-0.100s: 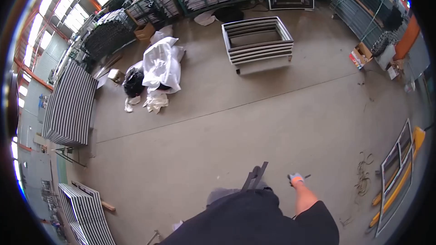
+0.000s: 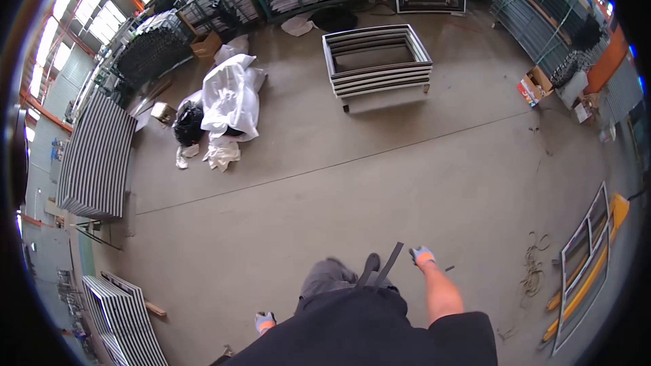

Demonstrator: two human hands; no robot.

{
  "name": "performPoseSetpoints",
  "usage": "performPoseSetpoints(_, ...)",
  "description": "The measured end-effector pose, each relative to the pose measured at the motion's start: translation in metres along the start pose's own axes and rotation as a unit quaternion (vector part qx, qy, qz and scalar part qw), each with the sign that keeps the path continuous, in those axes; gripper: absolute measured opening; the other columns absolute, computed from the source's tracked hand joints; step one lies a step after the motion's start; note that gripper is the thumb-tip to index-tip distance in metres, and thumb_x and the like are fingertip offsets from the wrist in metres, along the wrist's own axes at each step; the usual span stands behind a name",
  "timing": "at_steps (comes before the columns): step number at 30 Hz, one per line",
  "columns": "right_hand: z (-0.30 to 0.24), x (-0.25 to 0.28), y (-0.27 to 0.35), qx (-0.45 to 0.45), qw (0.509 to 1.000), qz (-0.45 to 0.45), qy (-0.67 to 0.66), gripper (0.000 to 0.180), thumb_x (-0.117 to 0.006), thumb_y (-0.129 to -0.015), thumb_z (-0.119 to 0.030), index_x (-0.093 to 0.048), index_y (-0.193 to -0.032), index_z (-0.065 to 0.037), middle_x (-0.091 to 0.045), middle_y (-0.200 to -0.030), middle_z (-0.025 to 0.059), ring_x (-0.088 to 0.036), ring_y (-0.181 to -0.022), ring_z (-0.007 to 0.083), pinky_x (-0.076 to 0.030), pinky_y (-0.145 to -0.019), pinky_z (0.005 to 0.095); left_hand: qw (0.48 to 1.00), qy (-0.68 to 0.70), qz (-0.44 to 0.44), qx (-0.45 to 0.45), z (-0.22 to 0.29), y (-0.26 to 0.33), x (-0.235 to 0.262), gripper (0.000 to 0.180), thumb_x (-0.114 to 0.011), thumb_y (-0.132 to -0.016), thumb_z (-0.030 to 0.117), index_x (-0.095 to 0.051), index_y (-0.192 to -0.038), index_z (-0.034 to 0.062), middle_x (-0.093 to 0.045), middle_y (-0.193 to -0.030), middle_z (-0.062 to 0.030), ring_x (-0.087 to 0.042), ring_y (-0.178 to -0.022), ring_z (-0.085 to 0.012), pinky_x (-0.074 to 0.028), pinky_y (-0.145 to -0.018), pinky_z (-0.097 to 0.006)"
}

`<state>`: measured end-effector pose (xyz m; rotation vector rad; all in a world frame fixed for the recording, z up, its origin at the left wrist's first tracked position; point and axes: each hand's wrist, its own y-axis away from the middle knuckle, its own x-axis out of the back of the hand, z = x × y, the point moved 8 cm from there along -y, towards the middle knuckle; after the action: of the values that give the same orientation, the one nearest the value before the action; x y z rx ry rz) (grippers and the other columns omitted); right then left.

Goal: Assembling a window frame by applying sealant and using an electric drill to secure the parts.

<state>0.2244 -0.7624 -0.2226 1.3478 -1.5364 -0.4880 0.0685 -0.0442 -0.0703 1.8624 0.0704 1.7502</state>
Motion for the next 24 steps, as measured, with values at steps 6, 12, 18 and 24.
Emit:
performPoseSetpoints(6, -0.242, 0.008, -0.073, 0.076, 0.981, 0.018, -0.179, 0.030, -0.066, -0.083, -0.036, -0.064, -0.091, -0.007, -0.064, -0.071, 0.0054, -0.060, -0.057, 0.0139, -0.046, -0.050, 0.0281, 0.992, -0.026, -0.095, -0.074, 0.197, -0.056, -0.028, 0.036, -0.068, -0.072, 0.030, -0.065, -0.095, 0.0028, -0.066, -0.093, -0.0142, -0.064, -0.091, -0.0260, -0.051, -0.078, -0.039)
performPoseSetpoints(12, -0.325, 0.074, -0.160, -0.025, 0.981, 0.061, -0.184, 0.029, -0.067, -0.082, -0.036, -0.062, -0.091, -0.009, -0.062, -0.067, 0.0065, -0.057, -0.048, 0.0171, -0.042, -0.044, 0.0309, 0.980, 0.021, -0.197, -0.030, 0.366, -0.202, -0.106, 0.021, -0.059, -0.080, 0.026, -0.066, -0.081, 0.0059, -0.062, -0.073, -0.0071, -0.057, -0.067, -0.0202, -0.046, -0.060, -0.038)
performPoseSetpoints(18, -0.386, 0.140, -0.235, -0.092, 0.969, 0.094, -0.209, 0.032, -0.066, -0.083, -0.038, -0.059, -0.097, -0.010, -0.063, -0.069, 0.0081, -0.057, -0.045, 0.0192, -0.041, -0.041, 0.0327, 0.859, 0.392, -0.228, -0.236, 0.779, -0.192, 0.024, 0.018, -0.063, -0.088, 0.021, -0.064, -0.094, 0.0043, -0.056, -0.071, 0.0020, -0.049, -0.060, -0.0115, -0.041, -0.052, -0.029)
performPoseSetpoints(24, -0.534, 0.150, -0.374, -0.013, 0.973, 0.075, -0.218, 0.031, -0.066, -0.083, -0.038, -0.060, -0.092, -0.010, -0.062, -0.067, 0.0076, -0.056, -0.046, 0.0177, -0.041, -0.041, 0.0312, 0.831, 0.360, -0.148, -0.397, 0.954, -0.175, 0.124, 0.019, -0.062, -0.089, 0.005, -0.063, -0.106, -0.0026, -0.067, -0.098, -0.0069, -0.061, -0.091, -0.0137, -0.048, -0.086, -0.027)
